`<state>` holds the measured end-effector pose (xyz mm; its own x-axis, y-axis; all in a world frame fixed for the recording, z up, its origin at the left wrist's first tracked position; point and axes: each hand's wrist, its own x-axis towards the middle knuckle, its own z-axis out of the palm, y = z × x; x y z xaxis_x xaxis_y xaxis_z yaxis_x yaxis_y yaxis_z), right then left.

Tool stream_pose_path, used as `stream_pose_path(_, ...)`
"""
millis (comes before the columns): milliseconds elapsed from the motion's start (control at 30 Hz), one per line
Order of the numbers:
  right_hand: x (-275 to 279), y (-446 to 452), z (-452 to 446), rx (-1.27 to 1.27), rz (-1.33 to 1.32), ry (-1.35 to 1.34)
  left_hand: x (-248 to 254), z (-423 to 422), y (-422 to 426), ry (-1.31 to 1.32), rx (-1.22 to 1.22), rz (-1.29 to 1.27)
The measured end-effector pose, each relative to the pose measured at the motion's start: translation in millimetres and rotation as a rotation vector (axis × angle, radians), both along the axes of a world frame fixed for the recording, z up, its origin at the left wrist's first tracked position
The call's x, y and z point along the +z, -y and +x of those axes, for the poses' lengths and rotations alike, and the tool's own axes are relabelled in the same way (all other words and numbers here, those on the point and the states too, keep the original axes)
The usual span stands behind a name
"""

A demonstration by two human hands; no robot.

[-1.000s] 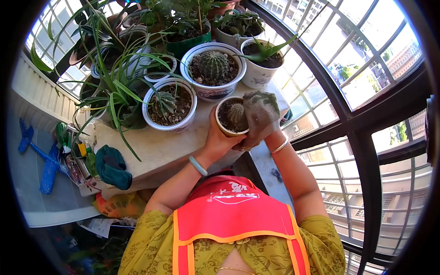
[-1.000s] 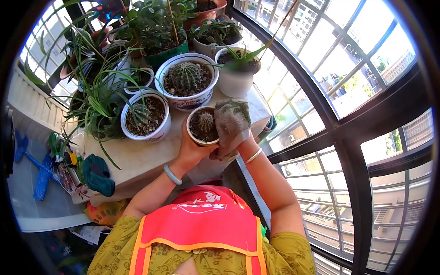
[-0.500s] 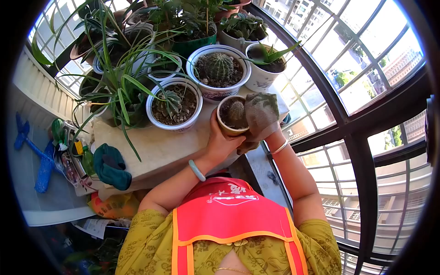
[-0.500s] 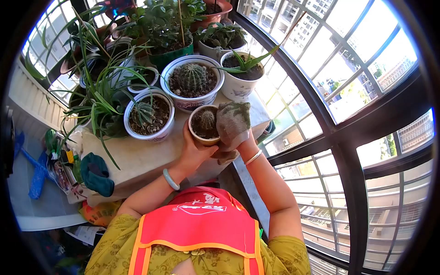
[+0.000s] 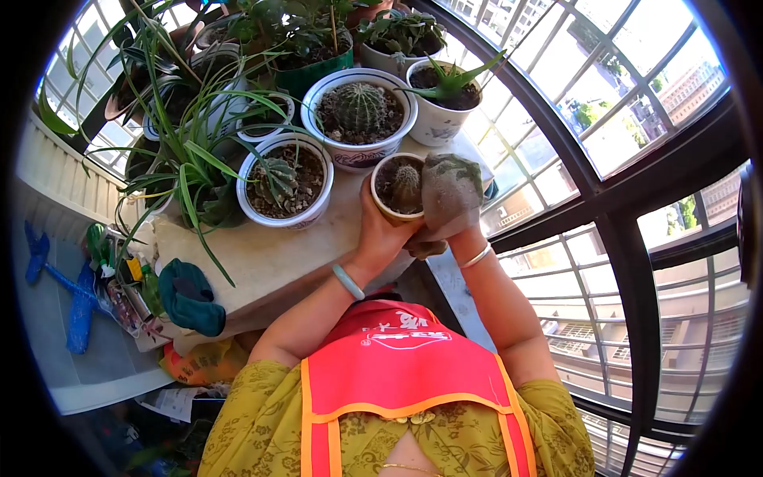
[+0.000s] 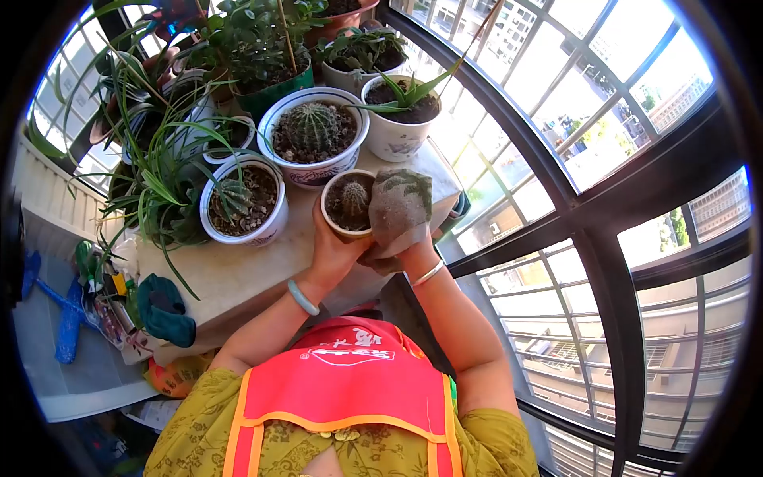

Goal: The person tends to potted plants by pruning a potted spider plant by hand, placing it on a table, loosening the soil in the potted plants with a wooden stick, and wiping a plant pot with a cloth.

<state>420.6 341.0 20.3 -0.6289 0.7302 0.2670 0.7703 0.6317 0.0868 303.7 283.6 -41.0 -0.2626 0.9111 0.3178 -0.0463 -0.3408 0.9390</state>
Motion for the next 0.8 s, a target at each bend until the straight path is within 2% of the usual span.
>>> stream_pose_path(33,-14,6,1,0.04,0.145,-0.102,-1,3,0,-0.015,0.047,0.023)
stream_pose_path(67,-23,12,3,0.036,0.143,-0.097,-2,8,2,-0.011,0.042,0.021)
stream_pose_path(133,-27,21,-5,-0.115,0.293,0.028,-7,15,3,0.084,0.13,0.021)
stream_pose_path(267,-12,-2,-4,0.013,0.207,0.084,-20,18,-1,0.106,0.221,0.026)
stream_pose_path(333,0,-21,3,0.072,0.19,0.107,-10,3,3,-0.061,0.125,-0.03)
stream_pose_path(400,8,-38,13,0.419,0.176,-0.104,3,-15,0,-0.089,0.081,-0.103)
stream_pose_path(467,8,-49,13,0.437,0.079,-0.139,19,-24,-8,-0.195,-0.098,-0.137)
stream_pose_path(500,4,-52,10,0.497,0.192,-0.207,18,-20,-10,-0.038,-0.149,-0.139)
stream_pose_path(533,2,-55,10,0.555,0.307,-0.275,13,-18,-12,-0.041,-0.151,-0.139)
stream_pose_path(567,2,-53,16,0.572,0.283,-0.281,5,-16,-12,-0.07,-0.111,-0.08)
stream_pose_path(667,-4,-38,12,0.407,0.13,-0.351,-4,-11,-13,-0.06,-0.084,-0.015)
stream_pose_path(733,-1,-22,10,0.298,0.075,-0.287,-5,-8,-12,-0.016,-0.088,-0.008)
stream_pose_path(800,-15,-13,3,0.0,0.121,-0.06,-4,-5,-10,-0.073,-0.009,0.03)
